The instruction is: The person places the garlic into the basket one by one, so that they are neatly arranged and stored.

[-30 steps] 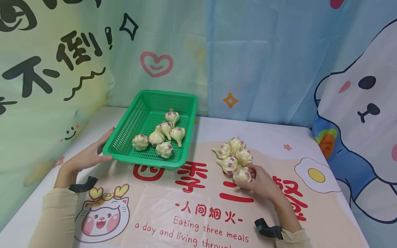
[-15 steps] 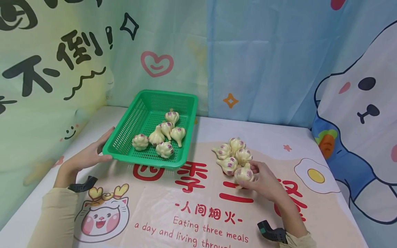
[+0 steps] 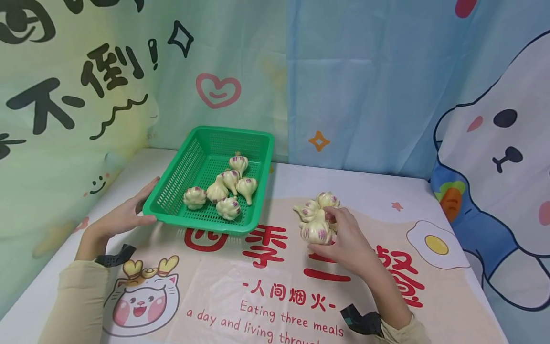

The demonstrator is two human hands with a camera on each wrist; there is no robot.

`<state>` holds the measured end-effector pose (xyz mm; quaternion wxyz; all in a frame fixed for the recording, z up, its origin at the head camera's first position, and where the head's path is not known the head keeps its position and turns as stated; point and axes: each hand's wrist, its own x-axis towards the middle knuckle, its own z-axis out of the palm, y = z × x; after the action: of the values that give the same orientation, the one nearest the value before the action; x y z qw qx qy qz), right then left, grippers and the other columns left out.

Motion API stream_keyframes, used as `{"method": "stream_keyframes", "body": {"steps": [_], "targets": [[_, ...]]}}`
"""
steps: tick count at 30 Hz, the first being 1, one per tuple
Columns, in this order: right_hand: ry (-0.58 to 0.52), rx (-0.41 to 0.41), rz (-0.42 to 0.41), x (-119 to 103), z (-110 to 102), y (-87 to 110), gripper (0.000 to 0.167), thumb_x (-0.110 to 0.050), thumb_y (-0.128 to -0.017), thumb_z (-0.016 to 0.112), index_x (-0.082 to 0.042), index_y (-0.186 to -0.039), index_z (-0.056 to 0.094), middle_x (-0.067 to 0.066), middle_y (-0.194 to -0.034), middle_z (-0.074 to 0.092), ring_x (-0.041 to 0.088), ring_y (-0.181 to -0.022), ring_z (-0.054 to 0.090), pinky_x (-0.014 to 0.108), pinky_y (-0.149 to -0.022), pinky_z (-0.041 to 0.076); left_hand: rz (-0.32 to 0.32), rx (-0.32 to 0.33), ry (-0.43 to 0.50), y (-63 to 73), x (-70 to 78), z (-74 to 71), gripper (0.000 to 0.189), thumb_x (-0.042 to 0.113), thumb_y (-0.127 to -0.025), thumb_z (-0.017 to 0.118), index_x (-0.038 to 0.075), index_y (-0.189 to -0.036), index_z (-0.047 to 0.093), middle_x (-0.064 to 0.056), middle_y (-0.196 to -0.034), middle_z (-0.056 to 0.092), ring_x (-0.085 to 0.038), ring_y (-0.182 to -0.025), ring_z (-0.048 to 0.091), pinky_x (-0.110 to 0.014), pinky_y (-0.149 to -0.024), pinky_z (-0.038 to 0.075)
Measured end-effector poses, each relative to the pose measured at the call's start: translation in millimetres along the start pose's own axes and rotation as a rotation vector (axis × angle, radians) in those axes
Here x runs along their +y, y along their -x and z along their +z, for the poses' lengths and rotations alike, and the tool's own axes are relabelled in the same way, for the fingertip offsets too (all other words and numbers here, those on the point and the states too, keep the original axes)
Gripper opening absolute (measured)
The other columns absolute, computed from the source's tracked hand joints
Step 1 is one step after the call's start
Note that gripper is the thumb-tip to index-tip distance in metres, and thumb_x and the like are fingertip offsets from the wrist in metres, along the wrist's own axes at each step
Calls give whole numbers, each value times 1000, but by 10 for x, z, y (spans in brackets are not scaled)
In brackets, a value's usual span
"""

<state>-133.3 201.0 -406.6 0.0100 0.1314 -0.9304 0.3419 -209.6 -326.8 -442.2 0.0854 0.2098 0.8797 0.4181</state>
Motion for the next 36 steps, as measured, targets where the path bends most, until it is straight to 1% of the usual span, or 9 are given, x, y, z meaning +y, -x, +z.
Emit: {"method": "stream_keyframes", "body": {"steps": [5, 6, 9, 11, 16, 23, 29, 36], "targets": [[-18, 1, -72, -195, 91, -164, 85, -22, -68, 86, -1, -136, 38, 13, -122, 46, 25, -108, 48, 41, -82, 56, -8, 2, -1, 9, 6, 0, 99, 25, -83, 72, 24, -154, 2, 3, -161, -6, -31, -148, -2, -68, -107, 18], [-6, 4, -90, -233, 111, -204, 85, -21, -68, 86, -1, -136, 39, 13, -122, 47, 25, -108, 48, 42, -83, 55, -10, 3, -3, 11, 5, 2, 99, 25, -83, 72, 24, -154, 2, 3, -161, -6, -31, -148, -2, -68, -107, 19], [31, 17, -144, -351, 170, -336, 85, -23, -67, 86, 0, -135, 41, 14, -121, 49, 27, -108, 48, 44, -83, 53, -14, 6, -3, 18, 4, 8, 99, 25, -83, 72, 23, -154, 3, 2, -161, -6, -32, -148, -1, -68, -107, 19], [35, 16, -163, -432, 199, -423, 87, -24, -66, 87, 0, -136, 41, 14, -121, 50, 28, -108, 48, 44, -83, 51, -13, 6, -3, 18, 0, 11, 100, 25, -83, 72, 23, -154, 3, 1, -161, -6, -33, -148, -1, -68, -107, 18], [12, 1, -171, -611, 259, -633, 89, -28, -68, 86, -3, -139, 39, 12, -124, 48, 27, -114, 47, 45, -88, 50, -3, 1, -2, 4, 1, 20, 100, 26, -83, 72, 23, -154, 2, 0, -161, -6, -33, -148, -1, -68, -107, 18], [-19, 13, -186, -799, 361, -907, 89, -31, -69, 85, -5, -140, 38, 11, -127, 45, 26, -117, 43, 45, -91, 48, 3, 3, -6, -9, 10, 12, 99, 25, -82, 72, 24, -154, 4, 1, -161, -6, -31, -148, -2, -67, -109, 18], [-6, 18, -203, -888, 494, -1150, 90, -32, -69, 85, -1, -139, 37, 14, -124, 46, 27, -113, 43, 42, -92, 46, 10, 8, -13, -3, 9, -1, 100, 25, -82, 73, 24, -154, 4, -1, -161, -5, -31, -148, -2, -68, -108, 16], [3, -3, -203, -925, 693, -1397, 87, -33, -71, 83, -1, -139, 38, 14, -123, 46, 27, -110, 45, 40, -89, 46, 5, 10, -9, 2, -1, -3, 101, 26, -82, 73, 25, -154, 4, 0, -161, -5, -31, -148, -3, -69, -108, 14]]}}
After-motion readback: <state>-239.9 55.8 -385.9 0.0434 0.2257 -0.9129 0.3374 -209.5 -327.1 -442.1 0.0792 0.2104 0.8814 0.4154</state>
